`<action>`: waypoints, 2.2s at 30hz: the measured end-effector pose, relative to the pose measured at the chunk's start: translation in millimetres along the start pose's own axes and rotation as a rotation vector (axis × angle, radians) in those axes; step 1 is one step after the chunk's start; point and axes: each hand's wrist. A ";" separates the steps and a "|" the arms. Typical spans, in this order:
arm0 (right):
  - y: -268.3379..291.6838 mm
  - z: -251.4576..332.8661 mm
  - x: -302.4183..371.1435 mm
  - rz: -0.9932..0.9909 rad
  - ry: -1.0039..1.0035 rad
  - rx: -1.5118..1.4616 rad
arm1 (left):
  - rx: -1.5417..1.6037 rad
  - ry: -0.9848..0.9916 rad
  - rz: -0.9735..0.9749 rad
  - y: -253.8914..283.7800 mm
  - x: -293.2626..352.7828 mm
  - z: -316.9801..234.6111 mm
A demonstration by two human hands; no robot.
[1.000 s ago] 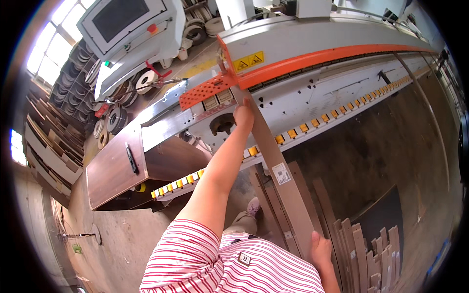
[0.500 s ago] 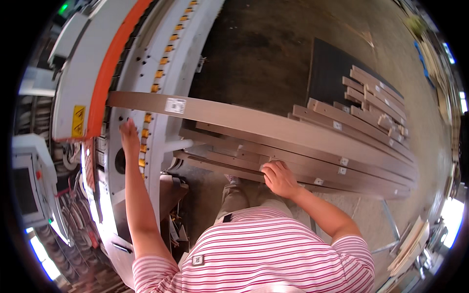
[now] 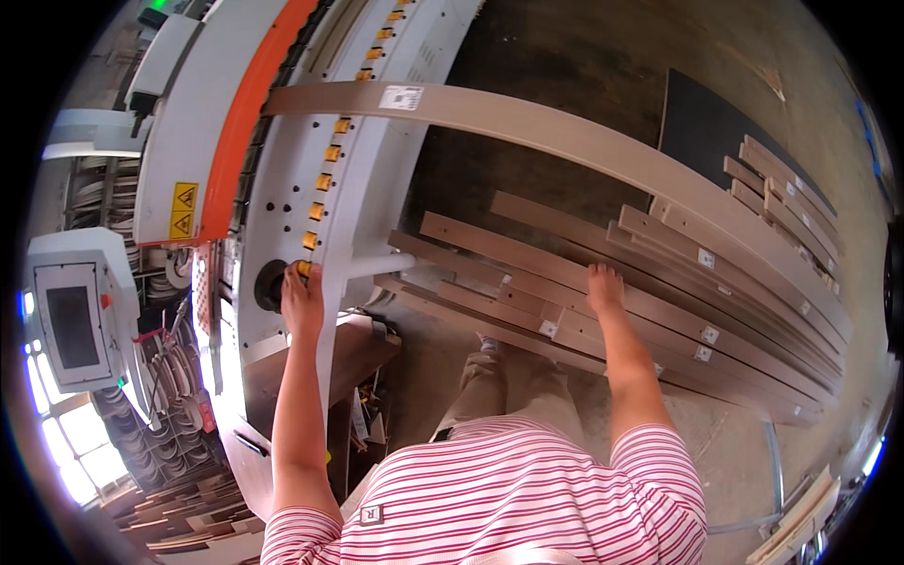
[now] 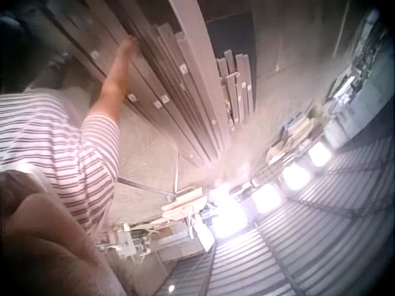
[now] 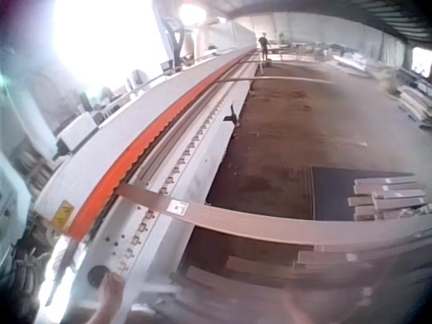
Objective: The person repeatedly picks up long wooden planks from a pile on the floor and feeds them into a large industrial machine. They guide the planks through the machine's rollers and then place the processed pieces onto a growing stack on the floor.
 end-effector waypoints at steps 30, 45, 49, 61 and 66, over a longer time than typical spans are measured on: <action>140.0 -75.1 240.2 0.442 0.195 -0.523 | 0.854 0.860 -0.541 17.8 24.2 88.4; 225.5 70.5 256.6 0.232 0.277 -0.255 | 0.592 1.096 -0.316 23.7 -37.8 88.1; 232.5 80.7 253.8 0.228 0.271 -0.271 | 0.650 0.998 -0.244 25.4 -45.0 102.4; 238.3 79.5 233.3 0.214 0.257 -0.247 | 0.664 0.969 -0.363 2.6 -58.4 115.8; 226.3 70.4 227.3 0.224 0.252 -0.255 | 0.689 0.979 -0.348 9.8 -62.8 106.0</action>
Point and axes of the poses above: each hand's wrist, its own x-axis away from the middle knuckle, its own y-axis out of the back of the hand, z = x × y, and after that the axes turned 1 degree about -z, right-handed
